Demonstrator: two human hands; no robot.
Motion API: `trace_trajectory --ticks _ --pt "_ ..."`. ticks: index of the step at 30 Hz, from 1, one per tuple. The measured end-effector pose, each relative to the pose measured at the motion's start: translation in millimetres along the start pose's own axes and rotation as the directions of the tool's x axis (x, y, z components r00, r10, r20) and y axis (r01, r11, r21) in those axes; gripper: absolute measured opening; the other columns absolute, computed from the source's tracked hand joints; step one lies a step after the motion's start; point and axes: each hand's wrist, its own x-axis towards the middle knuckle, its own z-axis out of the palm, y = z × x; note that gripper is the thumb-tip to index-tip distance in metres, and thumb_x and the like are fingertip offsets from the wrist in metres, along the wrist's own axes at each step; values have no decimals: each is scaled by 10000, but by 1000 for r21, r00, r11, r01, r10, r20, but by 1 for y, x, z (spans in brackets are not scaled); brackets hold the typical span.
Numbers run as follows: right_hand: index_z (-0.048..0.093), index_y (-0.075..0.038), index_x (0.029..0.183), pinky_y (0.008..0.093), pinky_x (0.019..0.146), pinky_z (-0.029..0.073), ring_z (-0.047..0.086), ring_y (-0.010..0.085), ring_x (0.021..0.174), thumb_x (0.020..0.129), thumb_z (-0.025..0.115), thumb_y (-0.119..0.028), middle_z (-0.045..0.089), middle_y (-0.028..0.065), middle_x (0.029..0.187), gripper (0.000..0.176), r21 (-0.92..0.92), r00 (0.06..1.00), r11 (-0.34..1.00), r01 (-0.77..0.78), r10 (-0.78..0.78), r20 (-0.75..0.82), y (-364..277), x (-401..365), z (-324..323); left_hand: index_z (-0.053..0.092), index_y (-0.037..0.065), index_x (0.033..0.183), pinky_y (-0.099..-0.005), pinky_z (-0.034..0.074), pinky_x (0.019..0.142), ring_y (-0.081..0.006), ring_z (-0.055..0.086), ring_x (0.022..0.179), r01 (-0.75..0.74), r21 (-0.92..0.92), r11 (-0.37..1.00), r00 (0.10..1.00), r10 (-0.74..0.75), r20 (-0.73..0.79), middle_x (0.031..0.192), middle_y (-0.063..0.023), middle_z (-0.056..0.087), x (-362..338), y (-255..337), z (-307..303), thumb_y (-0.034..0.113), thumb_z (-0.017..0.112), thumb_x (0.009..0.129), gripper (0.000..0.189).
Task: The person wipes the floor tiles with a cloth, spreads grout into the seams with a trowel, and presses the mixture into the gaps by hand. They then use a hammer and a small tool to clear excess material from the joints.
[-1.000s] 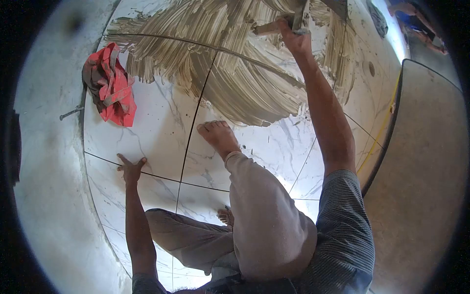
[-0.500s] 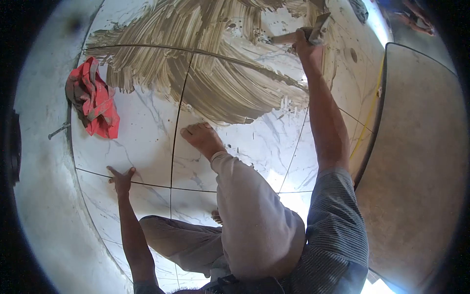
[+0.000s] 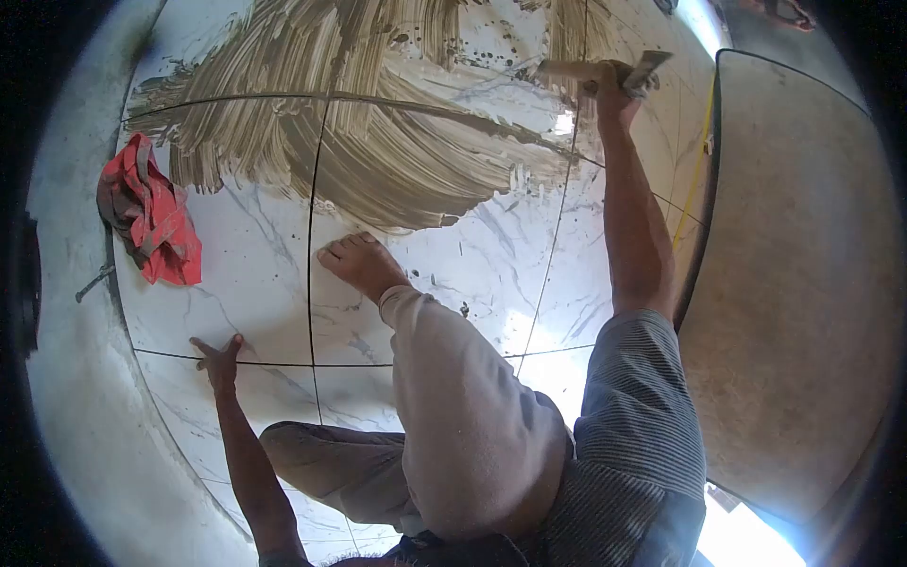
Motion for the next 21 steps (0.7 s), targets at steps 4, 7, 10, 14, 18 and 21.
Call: trace_trajectory --ticks 4,7,10,14,18,21 --pt "562 31 941 279 509 549 619 189 577 803 565 -111 594 120 794 199 -290 774 755 588 -629 -69 94 46 -2 -122 135 1394 -635 241 948 -619 201 1182 0 -5 1000 1000 0 -18 1234 -530 60 5 -4 4 597 698 599 1232" --pt "568 21 948 272 500 534 613 181 573 799 573 -115 595 106 784 202 -626 716 494 603 -682 151 106 55 1 -125 136 1393 -634 238 950 -617 209 1180 -2 14 1000 1000 2 -13 1236 -527 65 7 -3 4 602 698 596 1237" --pt "572 20 946 273 495 529 611 178 567 799 576 -116 596 103 774 200 44 1000 999 3 -3 13 5 13 27 -130 138 1392 -623 239 959 -610 223 1181 9 21 1000 1000 -9 -16 1244 -521 61 5 -6 3 604 697 595 1239" --pt "578 33 933 274 483 526 609 176 553 791 582 -103 600 107 761 197 -71 997 995 76 -77 -9 21 35 35 -131 138 1392 -609 239 971 -608 246 1170 6 25 1000 1000 -6 -8 1249 -517 54 6 -2 4 602 695 600 1235" --pt "557 18 935 279 502 522 593 163 564 800 601 -120 584 89 757 198 66 997 996 61 -64 36 -3 17 60 -122 119 1391 -606 239 974 -616 256 1158 4 19 1000 1000 -4 -10 1250 -516 57 0 0 0 590 702 601 1234" --pt "555 18 932 278 490 527 594 169 548 798 614 -129 582 87 756 207 117 995 992 -55 45 93 -11 9 76 -113 103 1391 -605 239 974 -614 218 1181 21 28 999 1000 -21 0 1250 -515 61 -5 7 -5 572 715 597 1239"
